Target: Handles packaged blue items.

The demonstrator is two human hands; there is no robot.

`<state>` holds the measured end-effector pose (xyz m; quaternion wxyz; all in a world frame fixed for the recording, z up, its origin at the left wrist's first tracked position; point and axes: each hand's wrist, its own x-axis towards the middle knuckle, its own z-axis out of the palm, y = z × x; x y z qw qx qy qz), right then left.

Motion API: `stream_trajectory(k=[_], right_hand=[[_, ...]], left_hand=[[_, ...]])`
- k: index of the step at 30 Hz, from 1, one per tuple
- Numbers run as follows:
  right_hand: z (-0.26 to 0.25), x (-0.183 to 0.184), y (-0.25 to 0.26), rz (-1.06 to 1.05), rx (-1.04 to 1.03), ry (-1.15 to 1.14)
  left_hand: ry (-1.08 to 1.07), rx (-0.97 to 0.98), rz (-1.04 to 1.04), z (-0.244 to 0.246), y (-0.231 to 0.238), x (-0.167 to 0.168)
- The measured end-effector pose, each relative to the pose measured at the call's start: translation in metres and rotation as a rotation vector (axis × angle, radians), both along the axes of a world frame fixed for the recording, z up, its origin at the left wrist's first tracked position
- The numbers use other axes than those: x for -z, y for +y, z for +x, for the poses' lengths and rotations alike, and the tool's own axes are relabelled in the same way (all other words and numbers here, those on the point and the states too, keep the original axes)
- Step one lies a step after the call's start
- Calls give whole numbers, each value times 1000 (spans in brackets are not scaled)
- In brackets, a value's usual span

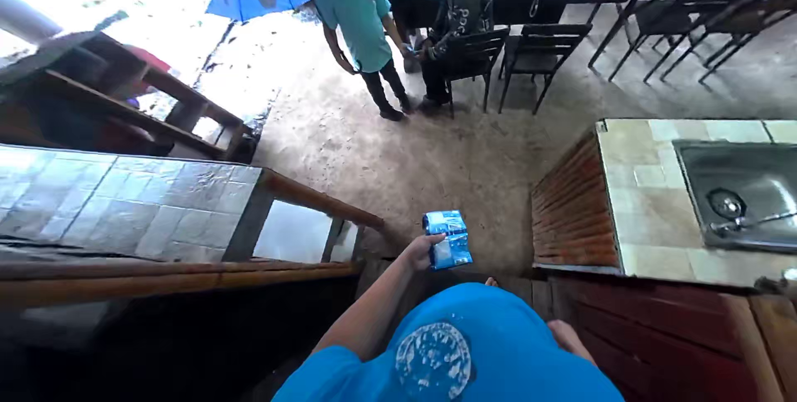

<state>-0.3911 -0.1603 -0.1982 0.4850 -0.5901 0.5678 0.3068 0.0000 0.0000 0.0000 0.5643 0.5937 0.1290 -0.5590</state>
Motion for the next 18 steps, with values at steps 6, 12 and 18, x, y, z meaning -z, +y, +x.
stream_trajectory(k=[6, 12, 18], right_hand=[[187, -86, -125, -125, 83, -459], [363, -124, -185, -109, 35, -796], [570, -16, -241, 1, 64, -1071]], left_hand=[[-76, 114, -179, 72, -93, -15], [-94, 143, -269, 182, -176, 30], [-280, 348, -367, 348, -234, 125]])
